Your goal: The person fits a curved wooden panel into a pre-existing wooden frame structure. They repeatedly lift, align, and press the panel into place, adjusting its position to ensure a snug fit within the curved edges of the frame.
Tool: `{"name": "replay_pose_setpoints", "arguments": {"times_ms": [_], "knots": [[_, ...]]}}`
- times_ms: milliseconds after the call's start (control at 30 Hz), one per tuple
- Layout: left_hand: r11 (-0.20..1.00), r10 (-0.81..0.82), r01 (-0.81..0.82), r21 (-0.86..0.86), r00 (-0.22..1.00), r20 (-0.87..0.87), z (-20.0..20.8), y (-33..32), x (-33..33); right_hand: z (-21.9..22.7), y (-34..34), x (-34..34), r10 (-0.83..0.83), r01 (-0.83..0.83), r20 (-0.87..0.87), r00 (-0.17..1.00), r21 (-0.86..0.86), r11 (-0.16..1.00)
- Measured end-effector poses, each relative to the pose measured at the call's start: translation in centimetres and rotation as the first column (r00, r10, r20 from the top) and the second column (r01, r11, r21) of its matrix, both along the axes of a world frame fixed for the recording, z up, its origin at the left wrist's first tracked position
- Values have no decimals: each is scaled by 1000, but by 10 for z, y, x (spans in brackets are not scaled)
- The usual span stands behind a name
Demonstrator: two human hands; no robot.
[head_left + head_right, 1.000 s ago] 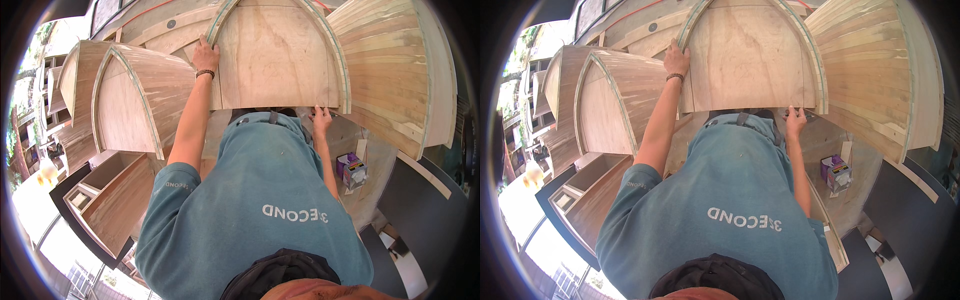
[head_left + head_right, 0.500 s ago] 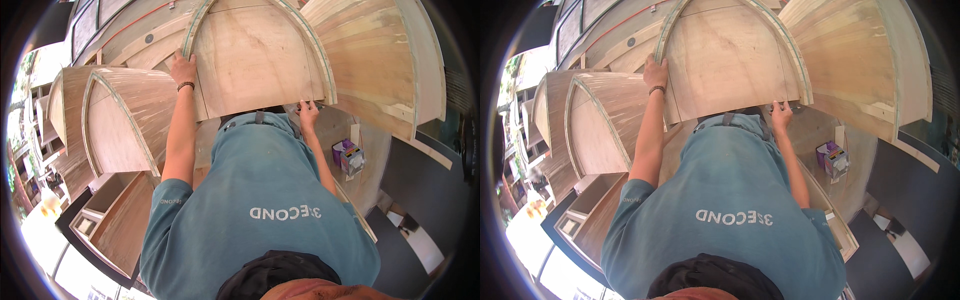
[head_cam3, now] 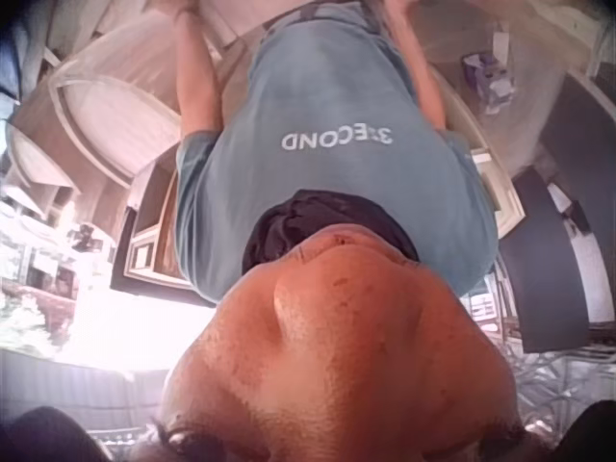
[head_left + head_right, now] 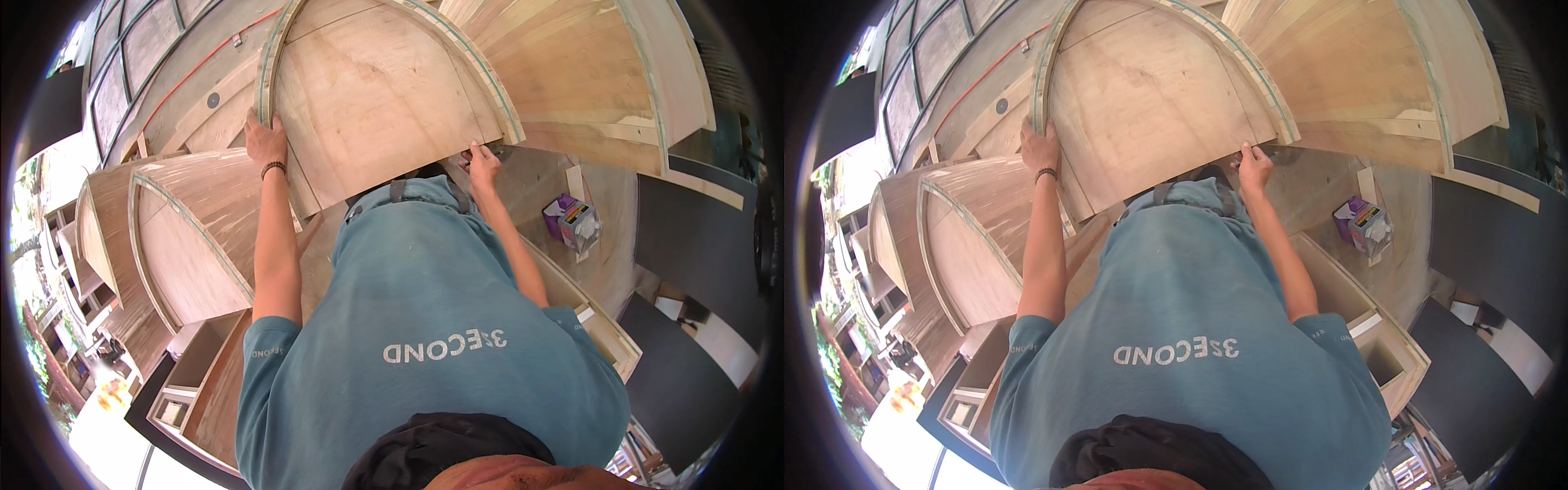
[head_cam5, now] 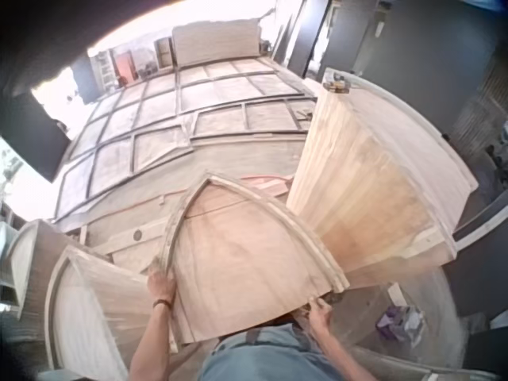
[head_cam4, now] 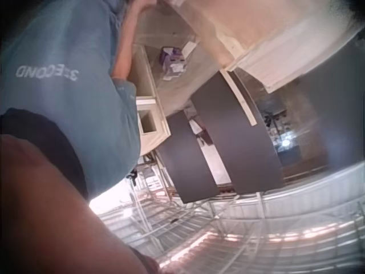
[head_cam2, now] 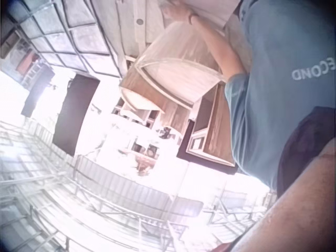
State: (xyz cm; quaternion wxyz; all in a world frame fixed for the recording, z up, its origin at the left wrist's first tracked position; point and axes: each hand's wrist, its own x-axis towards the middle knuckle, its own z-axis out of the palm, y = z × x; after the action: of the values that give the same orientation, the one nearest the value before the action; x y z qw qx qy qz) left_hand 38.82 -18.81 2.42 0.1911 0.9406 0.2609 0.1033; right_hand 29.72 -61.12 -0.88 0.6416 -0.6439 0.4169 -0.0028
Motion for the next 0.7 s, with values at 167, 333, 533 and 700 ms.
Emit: {"name": "replay_pose_setpoints", "arguments": {"times_ms": [167,333,533,700], "knots": [[998,-46,47,-36,999,23,8,-4,-2,-11,-4,2,-17,17,-18,1000,-2,1000],[947,-258,249,202,966,18,11,-14,-18,1,-11,0,-36,35,7,999,121,992],[690,-678,693,209,720,-149,3,-58,-93,3,-17,-3,-91,89,-10,996,305,948],[633,-752,775,2,615,-236,4,-87,-141,-1,-23,-4,-94,96,-25,995,362,927]]}}
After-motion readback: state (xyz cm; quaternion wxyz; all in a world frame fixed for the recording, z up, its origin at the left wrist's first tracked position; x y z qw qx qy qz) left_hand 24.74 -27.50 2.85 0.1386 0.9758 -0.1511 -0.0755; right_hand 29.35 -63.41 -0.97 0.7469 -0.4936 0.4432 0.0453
